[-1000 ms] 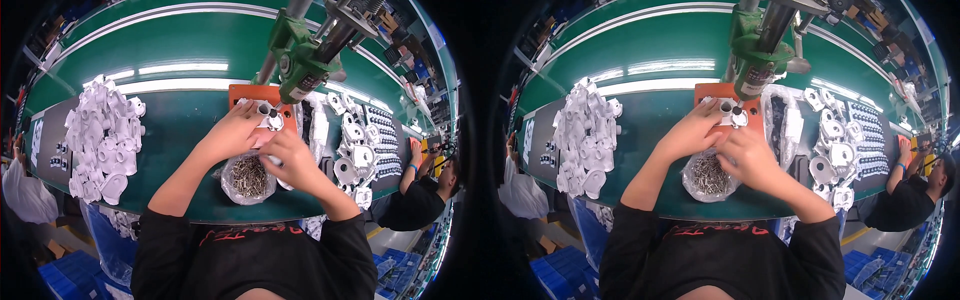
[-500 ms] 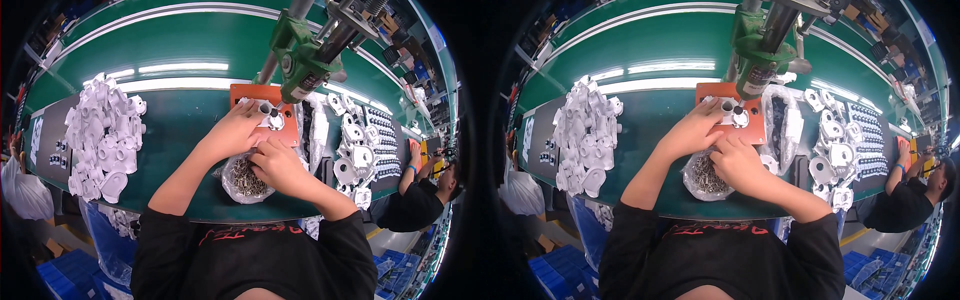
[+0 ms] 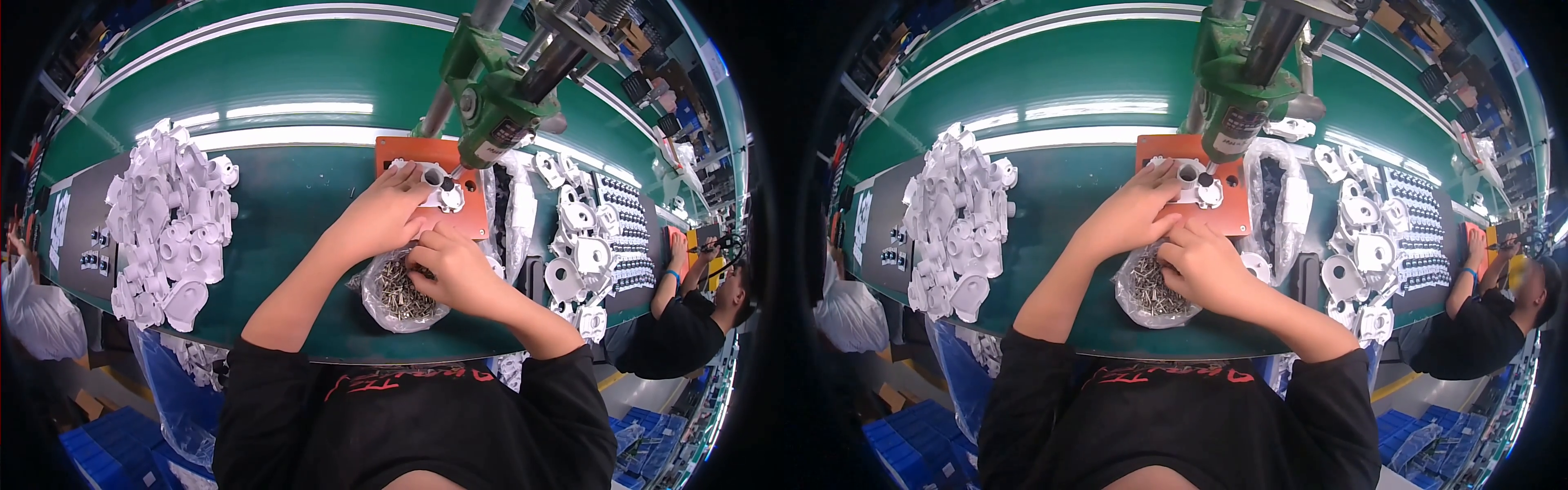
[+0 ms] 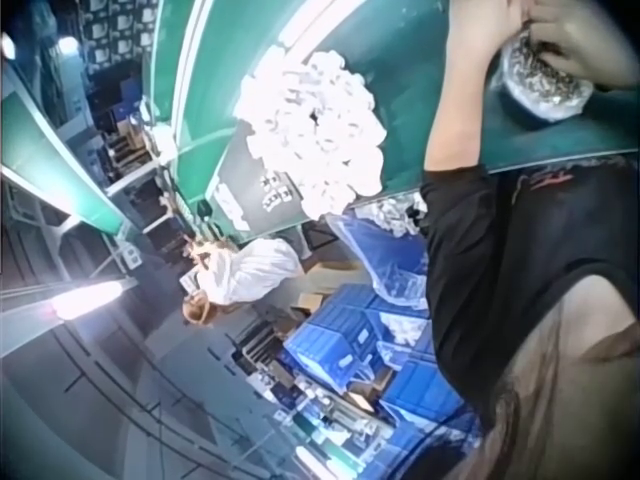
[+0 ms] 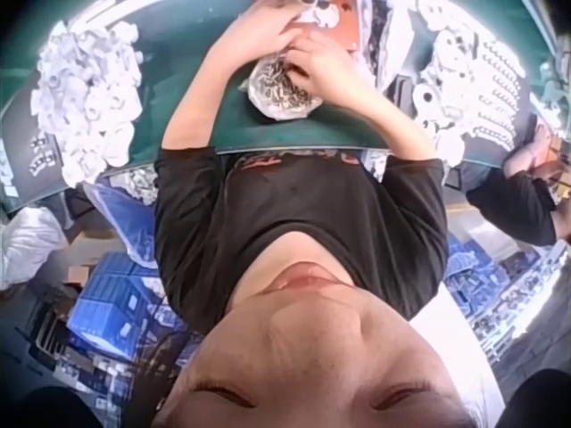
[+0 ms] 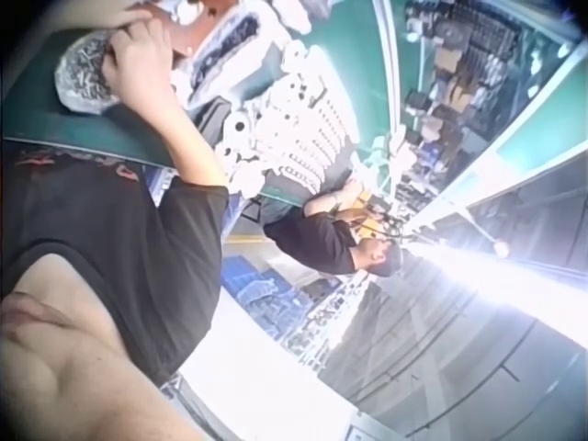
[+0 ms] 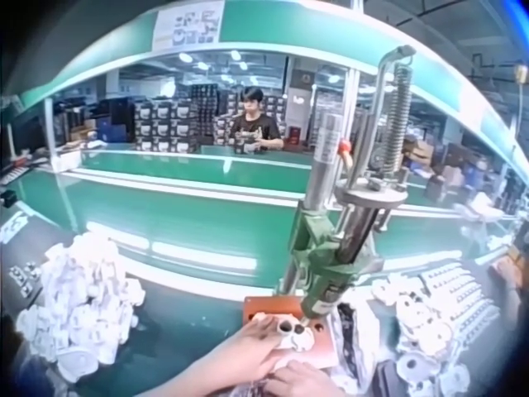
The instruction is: Assembling plastic components using a manual press machine and small fasteners on a factory line.
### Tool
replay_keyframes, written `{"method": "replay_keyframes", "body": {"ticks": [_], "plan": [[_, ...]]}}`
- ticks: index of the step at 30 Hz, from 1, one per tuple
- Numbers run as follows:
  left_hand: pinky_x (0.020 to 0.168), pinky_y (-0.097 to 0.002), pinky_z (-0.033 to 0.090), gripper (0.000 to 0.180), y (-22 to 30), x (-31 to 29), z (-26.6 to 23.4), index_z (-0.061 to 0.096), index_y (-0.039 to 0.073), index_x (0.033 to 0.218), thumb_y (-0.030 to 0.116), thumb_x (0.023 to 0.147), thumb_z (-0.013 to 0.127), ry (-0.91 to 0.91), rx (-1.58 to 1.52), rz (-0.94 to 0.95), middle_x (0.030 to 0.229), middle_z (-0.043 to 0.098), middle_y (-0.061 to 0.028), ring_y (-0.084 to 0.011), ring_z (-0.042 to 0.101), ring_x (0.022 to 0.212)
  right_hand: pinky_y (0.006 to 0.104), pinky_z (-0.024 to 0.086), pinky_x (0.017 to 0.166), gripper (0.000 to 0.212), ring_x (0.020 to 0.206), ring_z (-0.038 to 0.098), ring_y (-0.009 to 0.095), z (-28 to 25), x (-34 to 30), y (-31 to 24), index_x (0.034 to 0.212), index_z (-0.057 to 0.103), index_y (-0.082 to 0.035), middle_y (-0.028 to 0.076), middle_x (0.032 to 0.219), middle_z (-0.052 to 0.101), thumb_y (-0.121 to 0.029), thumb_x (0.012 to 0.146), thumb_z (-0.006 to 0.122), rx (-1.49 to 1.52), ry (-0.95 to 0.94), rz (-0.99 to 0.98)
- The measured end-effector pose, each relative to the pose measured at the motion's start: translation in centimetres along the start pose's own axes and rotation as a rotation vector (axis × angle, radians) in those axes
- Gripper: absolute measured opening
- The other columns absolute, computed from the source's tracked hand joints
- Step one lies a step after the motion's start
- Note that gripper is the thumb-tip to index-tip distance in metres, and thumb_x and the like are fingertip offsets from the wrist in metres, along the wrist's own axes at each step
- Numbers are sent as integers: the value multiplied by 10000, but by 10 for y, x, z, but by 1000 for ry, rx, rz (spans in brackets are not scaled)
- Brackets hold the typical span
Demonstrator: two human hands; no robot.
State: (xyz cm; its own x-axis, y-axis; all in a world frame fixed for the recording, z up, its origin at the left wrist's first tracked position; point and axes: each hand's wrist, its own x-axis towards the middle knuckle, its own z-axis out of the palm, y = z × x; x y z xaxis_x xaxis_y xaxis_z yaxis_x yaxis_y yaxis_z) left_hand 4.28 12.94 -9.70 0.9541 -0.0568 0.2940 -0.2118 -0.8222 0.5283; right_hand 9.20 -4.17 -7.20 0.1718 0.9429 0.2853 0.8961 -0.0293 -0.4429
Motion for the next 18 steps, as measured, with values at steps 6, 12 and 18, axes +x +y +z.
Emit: {"method": "replay_keyframes", "body": {"ticks": [6, 12, 18], "plan": [[1075, -441, 292, 388, 0, 1, 0, 509, -19, 1111, 143, 777, 621, -6, -3, 2, 1329, 421, -257, -389, 352, 1282, 322, 465, 634, 84, 672, 560, 169, -13, 2, 3, 794, 610, -22, 64, 770, 562, -43, 728, 658, 436, -74, 217], [1079, -444, 288, 392, -1, 1, 1, 505, -12, 1126, 124, 774, 614, -10, 2, -5, 1324, 431, -245, -387, 353, 1282, 236, 415, 616, 97, 651, 525, 88, -36, 3, 22, 813, 602, 0, 30, 762, 575, -38, 743, 659, 405, 101, 454], [1068, -461, 294, 335, -1, 2, 3, 556, 49, 1098, 119, 775, 605, 20, 19, 47, 1259, 482, -245, -388, 387, 1255, 195, 416, 599, 121, 701, 527, 48, -43, 7, 56, 891, 593, 28, 6, 793, 599, -53, 806, 627, 693, 204, 710]]}}
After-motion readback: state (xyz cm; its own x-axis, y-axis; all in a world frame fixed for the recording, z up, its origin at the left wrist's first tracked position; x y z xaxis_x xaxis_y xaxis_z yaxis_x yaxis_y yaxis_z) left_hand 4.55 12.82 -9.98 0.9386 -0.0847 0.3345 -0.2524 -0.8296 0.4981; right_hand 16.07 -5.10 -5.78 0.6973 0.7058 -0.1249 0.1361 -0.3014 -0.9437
